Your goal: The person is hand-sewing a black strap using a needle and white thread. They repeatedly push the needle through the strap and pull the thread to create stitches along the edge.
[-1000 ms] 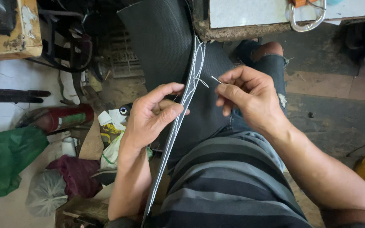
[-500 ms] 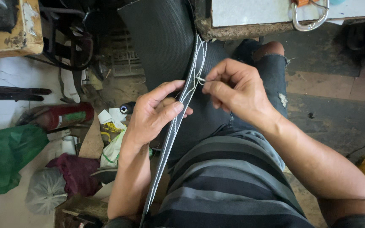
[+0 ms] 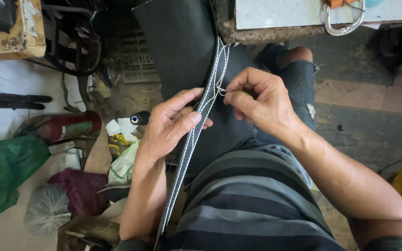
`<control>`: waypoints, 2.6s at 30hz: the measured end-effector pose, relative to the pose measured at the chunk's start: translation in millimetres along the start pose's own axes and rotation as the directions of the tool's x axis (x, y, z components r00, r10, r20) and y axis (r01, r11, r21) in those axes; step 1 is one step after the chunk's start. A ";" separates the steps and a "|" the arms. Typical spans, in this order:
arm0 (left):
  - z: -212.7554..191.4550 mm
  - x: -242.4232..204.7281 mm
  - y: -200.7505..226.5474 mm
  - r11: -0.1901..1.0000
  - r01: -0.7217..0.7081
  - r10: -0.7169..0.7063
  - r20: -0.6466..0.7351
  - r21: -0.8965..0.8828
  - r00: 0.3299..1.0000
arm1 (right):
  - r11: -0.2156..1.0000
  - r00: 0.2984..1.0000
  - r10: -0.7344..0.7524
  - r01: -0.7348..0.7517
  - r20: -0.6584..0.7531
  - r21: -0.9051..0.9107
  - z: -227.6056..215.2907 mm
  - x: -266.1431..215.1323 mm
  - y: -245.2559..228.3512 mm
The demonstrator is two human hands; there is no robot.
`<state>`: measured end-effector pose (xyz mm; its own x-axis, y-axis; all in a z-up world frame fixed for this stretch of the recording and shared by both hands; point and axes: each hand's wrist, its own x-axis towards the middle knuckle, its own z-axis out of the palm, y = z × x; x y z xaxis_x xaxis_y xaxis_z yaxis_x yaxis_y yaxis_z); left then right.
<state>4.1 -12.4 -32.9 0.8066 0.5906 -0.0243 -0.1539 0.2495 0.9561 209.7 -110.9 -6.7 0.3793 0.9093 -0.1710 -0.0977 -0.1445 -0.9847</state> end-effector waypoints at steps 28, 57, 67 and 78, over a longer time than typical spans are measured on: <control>-5.4 6.8 3.9 0.980 -0.070 0.061 0.050 0.188 0.997 | 0.987 0.990 0.017 -0.039 0.140 0.157 10.6 30.8 22.1; 10.8 22.6 39.1 0.619 -0.165 0.280 -0.020 0.768 0.960 | 0.949 0.965 0.062 0.022 0.256 -0.313 -7.6 15.6 -17.9; 21.8 25.7 29.8 0.736 0.098 -0.052 -0.088 0.670 0.995 | 0.971 0.915 0.152 -0.066 0.375 -0.231 -9.6 27.2 -15.6; 8.2 17.1 23.8 0.833 -0.078 0.150 -0.088 0.548 0.985 | 0.977 0.911 0.194 -0.147 0.363 -0.154 -9.3 27.1 -13.8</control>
<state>18.9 -2.7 -8.2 0.7210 0.6865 0.0941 0.1211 -0.2586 0.9584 229.9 -87.8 1.9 -0.0074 0.9424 -0.3345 -0.0095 -0.3346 -0.9423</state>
